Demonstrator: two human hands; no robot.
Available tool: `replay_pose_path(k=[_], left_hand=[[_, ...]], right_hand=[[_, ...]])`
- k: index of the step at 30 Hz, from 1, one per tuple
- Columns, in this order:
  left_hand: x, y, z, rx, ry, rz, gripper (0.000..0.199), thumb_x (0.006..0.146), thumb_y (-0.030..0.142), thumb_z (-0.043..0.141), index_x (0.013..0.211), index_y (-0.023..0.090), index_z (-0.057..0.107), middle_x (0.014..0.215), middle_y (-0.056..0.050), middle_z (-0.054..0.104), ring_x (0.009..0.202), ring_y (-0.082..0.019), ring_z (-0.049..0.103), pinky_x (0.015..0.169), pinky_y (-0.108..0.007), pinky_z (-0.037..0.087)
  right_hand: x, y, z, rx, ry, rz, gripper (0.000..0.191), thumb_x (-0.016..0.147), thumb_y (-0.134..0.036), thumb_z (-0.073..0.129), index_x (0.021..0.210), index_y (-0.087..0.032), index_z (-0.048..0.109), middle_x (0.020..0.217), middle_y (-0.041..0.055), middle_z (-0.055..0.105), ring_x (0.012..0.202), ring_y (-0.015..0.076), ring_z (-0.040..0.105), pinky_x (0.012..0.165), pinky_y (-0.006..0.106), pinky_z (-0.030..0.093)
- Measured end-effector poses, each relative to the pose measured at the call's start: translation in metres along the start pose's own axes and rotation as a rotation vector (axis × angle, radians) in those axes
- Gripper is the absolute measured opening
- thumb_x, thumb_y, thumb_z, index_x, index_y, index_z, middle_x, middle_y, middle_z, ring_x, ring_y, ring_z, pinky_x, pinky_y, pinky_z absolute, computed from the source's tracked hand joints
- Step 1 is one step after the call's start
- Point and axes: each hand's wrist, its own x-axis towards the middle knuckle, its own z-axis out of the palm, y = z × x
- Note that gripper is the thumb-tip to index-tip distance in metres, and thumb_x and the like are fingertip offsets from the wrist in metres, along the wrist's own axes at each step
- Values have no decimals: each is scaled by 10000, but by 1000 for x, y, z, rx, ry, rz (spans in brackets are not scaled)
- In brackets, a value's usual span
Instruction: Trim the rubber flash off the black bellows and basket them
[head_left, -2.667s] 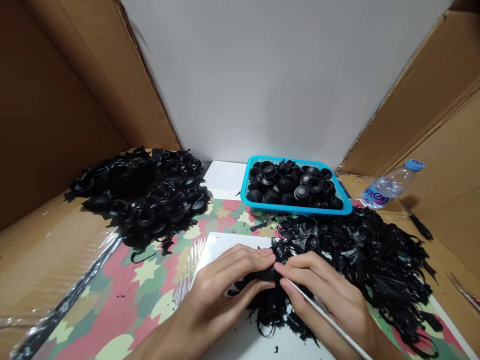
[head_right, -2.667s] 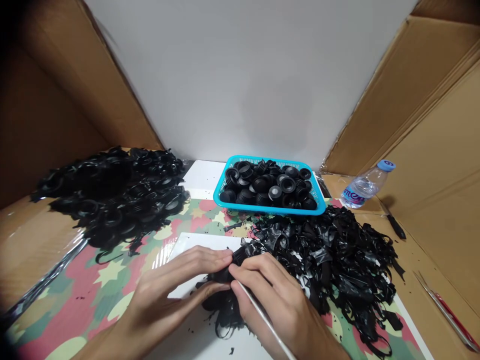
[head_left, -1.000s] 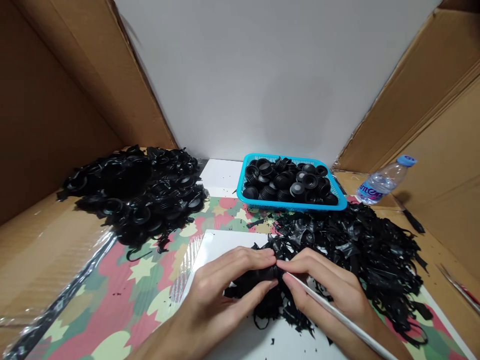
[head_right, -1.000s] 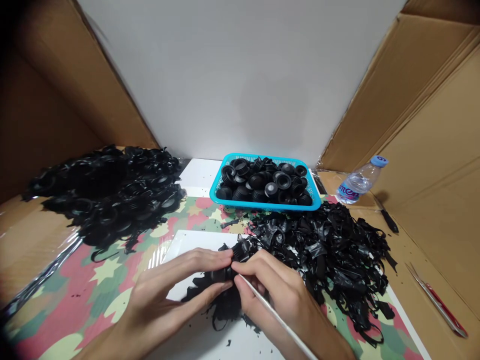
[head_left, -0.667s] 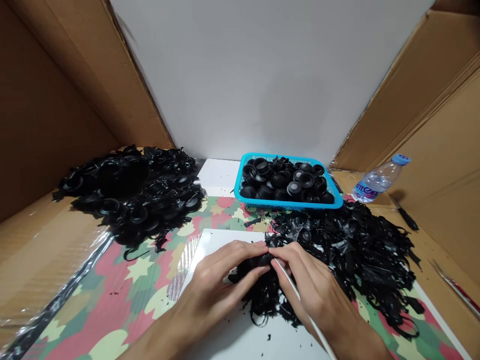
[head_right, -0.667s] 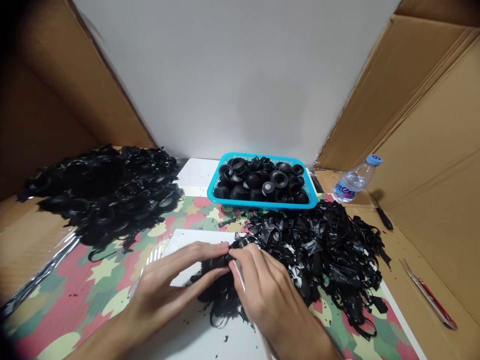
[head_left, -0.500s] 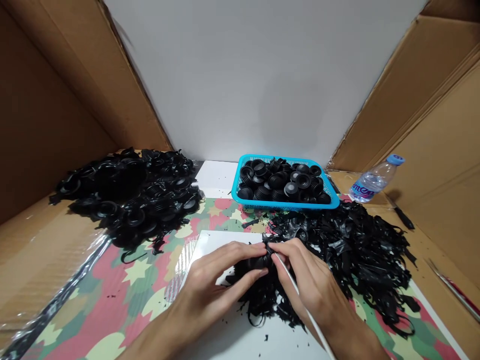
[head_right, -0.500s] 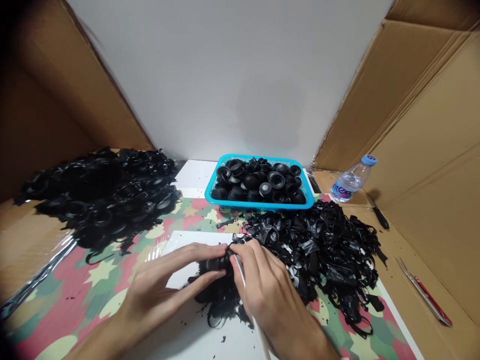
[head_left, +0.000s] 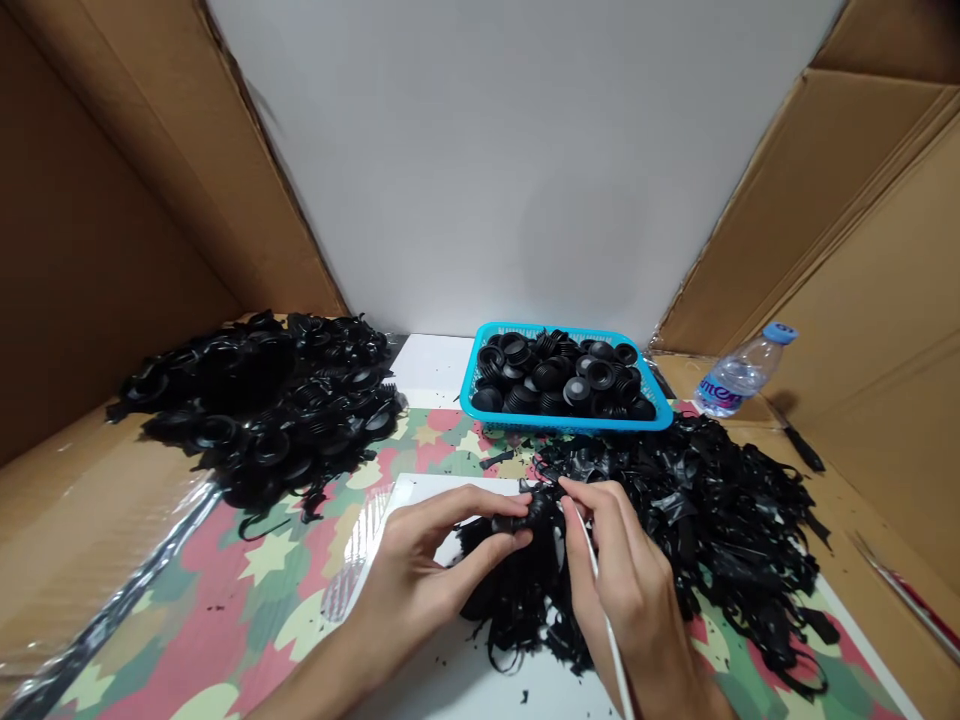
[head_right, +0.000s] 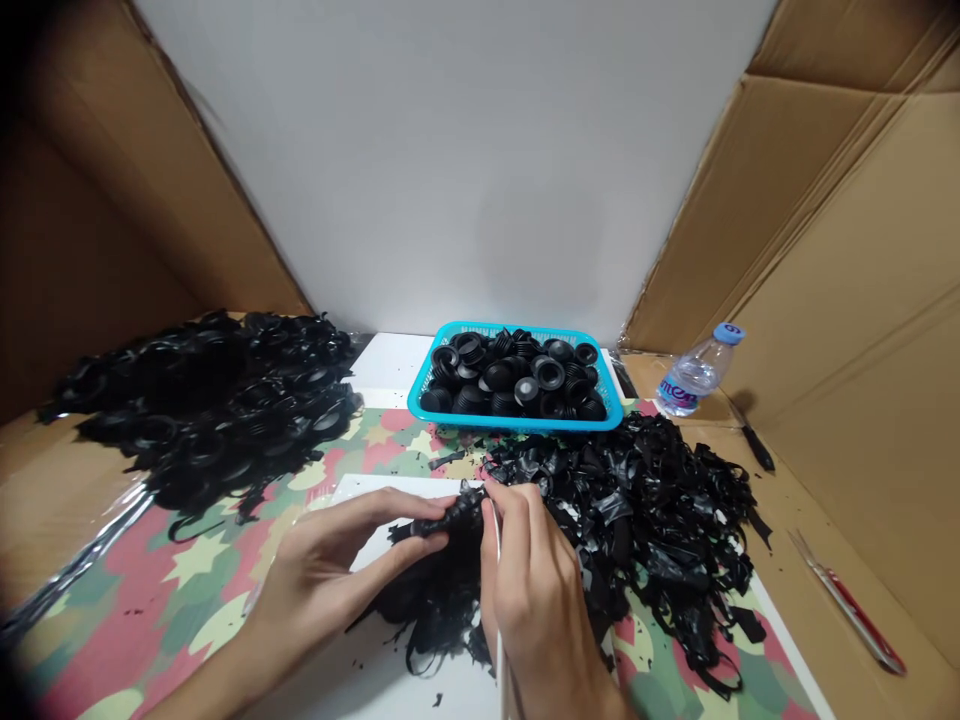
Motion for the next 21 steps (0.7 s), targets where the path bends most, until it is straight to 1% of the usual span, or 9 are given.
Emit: replay_pose_path(k=[3,4,6,8,10,11,14,18,21], left_hand=[[-4,1,0,-89,-41,-90,286,894,46,872,986,316,900,983,57,918,988,-159,894,940,-121,665],[-5,2,0,-119,-53,-114,287,888,57,889,998,322,900,1000,53,919,1020,-168,892,958,-129,664],[-6,4,-1,-168,-73,-141,308,859,74,932,1034,325,901,1040,38,923,1044,-183,892,974,-143,668],[-6,6,-2,-200,-83,-144,335,834,68,952,1051,317,899,1068,24,925,1049,-190,893,974,-149,672],[-6,8,-3,-217,-86,-140,347,834,46,941,1059,307,894,1091,17,924,1080,-195,888,987,-151,668],[-5,9,-3,-220,-85,-136,349,837,40,935,1063,303,891,1104,14,923,1094,-195,884,993,-148,663],[-5,9,-4,-216,-85,-120,343,851,46,924,1086,292,878,1135,7,918,1096,-187,882,999,-147,658],[-6,7,-2,-240,-84,-106,351,862,22,890,1101,273,832,1182,-2,906,1122,-184,874,990,-162,670],[-6,6,-1,-266,-83,-116,344,859,13,881,1089,257,803,1180,-6,904,1114,-175,872,980,-166,677]], right_hand=[[9,21,-11,-169,89,79,227,1197,-215,431,1176,-155,649,990,101,750,802,199,795,669,274,604],[11,30,-16,-216,92,123,247,1199,-253,423,1142,-165,647,994,107,751,794,205,790,646,280,593],[15,47,-26,-291,51,175,302,1196,-324,394,1087,-195,645,954,95,751,765,220,776,632,303,576],[15,59,-32,-307,23,196,325,1179,-343,387,1038,-215,650,941,94,768,723,232,765,599,323,546],[15,65,-35,-327,-25,229,327,1154,-338,392,1055,-221,680,959,91,793,698,243,759,583,339,523],[14,66,-36,-321,-60,252,327,1142,-331,397,1097,-219,701,990,91,808,725,250,772,600,343,531],[15,60,-37,-168,-151,307,326,1126,-316,435,1205,-228,738,1085,70,836,859,240,809,700,324,583],[15,40,-37,211,-246,287,230,1134,-342,541,1113,-276,760,977,-7,798,780,162,759,706,233,573],[9,23,-33,444,-356,230,248,1170,-349,523,1120,-304,762,943,-27,748,811,139,737,755,197,554]])
